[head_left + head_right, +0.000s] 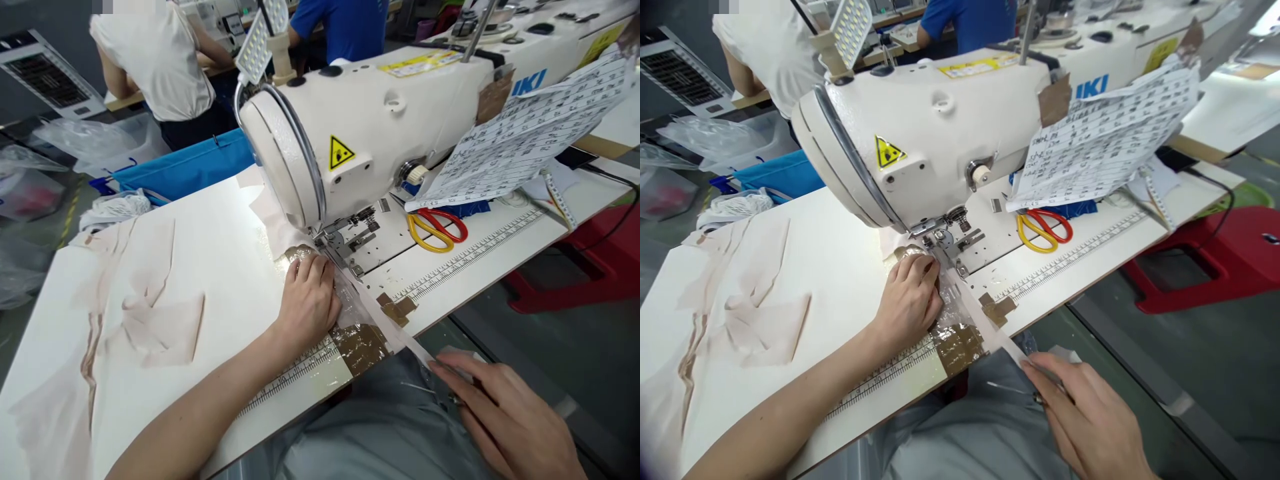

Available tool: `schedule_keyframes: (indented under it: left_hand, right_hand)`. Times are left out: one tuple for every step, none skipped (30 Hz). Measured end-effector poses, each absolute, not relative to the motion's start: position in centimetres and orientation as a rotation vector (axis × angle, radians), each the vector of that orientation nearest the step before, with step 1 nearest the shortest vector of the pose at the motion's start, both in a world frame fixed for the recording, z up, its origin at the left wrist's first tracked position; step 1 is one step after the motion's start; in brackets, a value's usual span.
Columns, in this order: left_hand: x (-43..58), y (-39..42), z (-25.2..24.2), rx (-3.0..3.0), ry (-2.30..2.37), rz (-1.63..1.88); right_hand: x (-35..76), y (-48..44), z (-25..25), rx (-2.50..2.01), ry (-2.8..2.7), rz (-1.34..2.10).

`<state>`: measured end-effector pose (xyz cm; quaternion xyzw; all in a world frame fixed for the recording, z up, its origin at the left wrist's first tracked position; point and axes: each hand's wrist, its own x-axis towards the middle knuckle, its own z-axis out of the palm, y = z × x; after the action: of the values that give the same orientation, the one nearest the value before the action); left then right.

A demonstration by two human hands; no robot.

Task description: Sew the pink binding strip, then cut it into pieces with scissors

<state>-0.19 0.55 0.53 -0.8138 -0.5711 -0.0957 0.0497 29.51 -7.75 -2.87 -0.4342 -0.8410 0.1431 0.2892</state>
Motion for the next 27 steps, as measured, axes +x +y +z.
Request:
schedule_keyframes:
  left_hand:
    - [-0.2, 0.6, 0.5, -2.471, -1.752, -0.284]
    - [-0.3, 0.7, 0.5, -2.462, -1.762, -0.28]
    - [-0.3, 0.8, 0.5, -2.453, -1.768, -0.281]
    - [-0.4, 0.9, 0.4, -2.447, -1.77, -0.286]
    - [-0.4, 1.0, 0.3, -2.444, -1.77, -0.296]
    - [-0.5, 1.1, 0.2, -2.444, -1.769, -0.308]
    - [-0.6, 1.2, 0.1, -2.447, -1.765, -0.321]
    - [-0.7, 1.3, 0.0, -2.451, -1.76, -0.332]
    - [-0.7, 1.4, 0.0, -2.455, -1.754, -0.342]
    - [-0.8, 1.4, -0.1, -2.454, -1.748, -0.352]
    - [-0.8, 1.5, -0.1, -2.45, -1.741, -0.363]
    - [-0.9, 1.5, -0.1, -2.444, -1.733, -0.37]
    - [-0.9, 1.5, -0.1, -2.438, -1.727, -0.373]
    - [-0.9, 1.6, -0.1, -2.435, -1.72, -0.374]
    - [-1.0, 1.6, -0.1, -2.436, -1.715, -0.375]
    - [-1.0, 1.6, -0.2, -2.441, -1.712, -0.376]
    - [-1.0, 1.6, -0.2, -2.448, -1.712, -0.378]
    - [-1.0, 1.5, -0.2, -2.452, -1.716, -0.386]
    - [-1.1, 1.5, -0.3, -2.456, -1.721, -0.398]
    - [-1.1, 1.5, -0.3, -2.458, -1.726, -0.408]
    - [-1.1, 1.5, -0.3, -2.458, -1.729, -0.416]
    - [-1.0, 1.5, -0.3, -2.458, -1.728, -0.421]
    - [-1.0, 1.5, -0.4, -2.457, -1.728, -0.422]
    - [-1.0, 1.5, -0.4, -2.457, -1.728, -0.419]
    - [-1.0, 1.5, -0.4, -2.455, -1.728, -0.415]
    - [-1.0, 1.5, -0.4, -2.451, -1.729, -0.412]
    - [-1.0, 1.5, -0.4, -2.448, -1.727, -0.411]
  right_hand:
    - [29.6, -8.3, -3.3, -1.11, -2.297, 0.34]
    - [29.7, -8.9, -3.8, -1.05, -2.364, 0.32]
    - [29.8, -9.5, -4.2, -0.996, -2.438, 0.36]
    - [30.0, -10.1, -4.6, -0.967, -2.5, 0.466]
    - [30.1, -10.5, -4.9, -0.959, -2.544, 0.596]
    - [30.3, -10.8, -5.1, -0.97, -2.561, 0.724]
    - [30.5, -11.0, -5.2, -1.003, -2.543, 0.822]
    - [30.6, -10.9, -5.2, -1.048, -2.489, 0.865]
    - [30.7, -10.6, -5.3, -1.102, -2.416, 0.858]
    - [30.7, -10.2, -5.3, -1.152, -2.334, 0.819]
    - [30.6, -9.6, -5.5, -1.189, -2.259, 0.774]
    - [30.4, -9.0, -5.7, -1.217, -2.195, 0.743]
    - [30.2, -8.3, -6.1, -1.228, -2.142, 0.731]
    - [29.9, -7.7, -6.6, -1.225, -2.1, 0.743]
    - [29.6, -7.1, -7.1, -1.21, -2.063, 0.772]
    - [29.2, -6.5, -7.7, -1.183, -2.027, 0.809]
    - [28.9, -6.1, -8.2, -1.155, -1.996, 0.844]
    - [28.7, -5.7, -8.5, -1.123, -1.972, 0.866]
    - [28.5, -5.5, -8.7, -1.083, -1.958, 0.872]
    - [28.4, -5.4, -8.7, -1.039, -1.956, 0.873]
    - [28.3, -5.4, -8.6, -0.99, -1.969, 0.877]
    - [28.2, -5.6, -8.3, -0.934, -2.006, 0.901]
    - [28.2, -5.8, -7.9, -0.873, -2.074, 0.943]
    - [28.3, -6.2, -7.5, -0.811, -2.17, 0.992]
    - [28.3, -6.6, -7.2, -0.759, -2.278, 1.028]
    - [28.4, -7.0, -6.9, -0.728, -2.369, 1.036]
    - [28.5, -7.3, -6.8, -0.735, -2.414, 1.004]
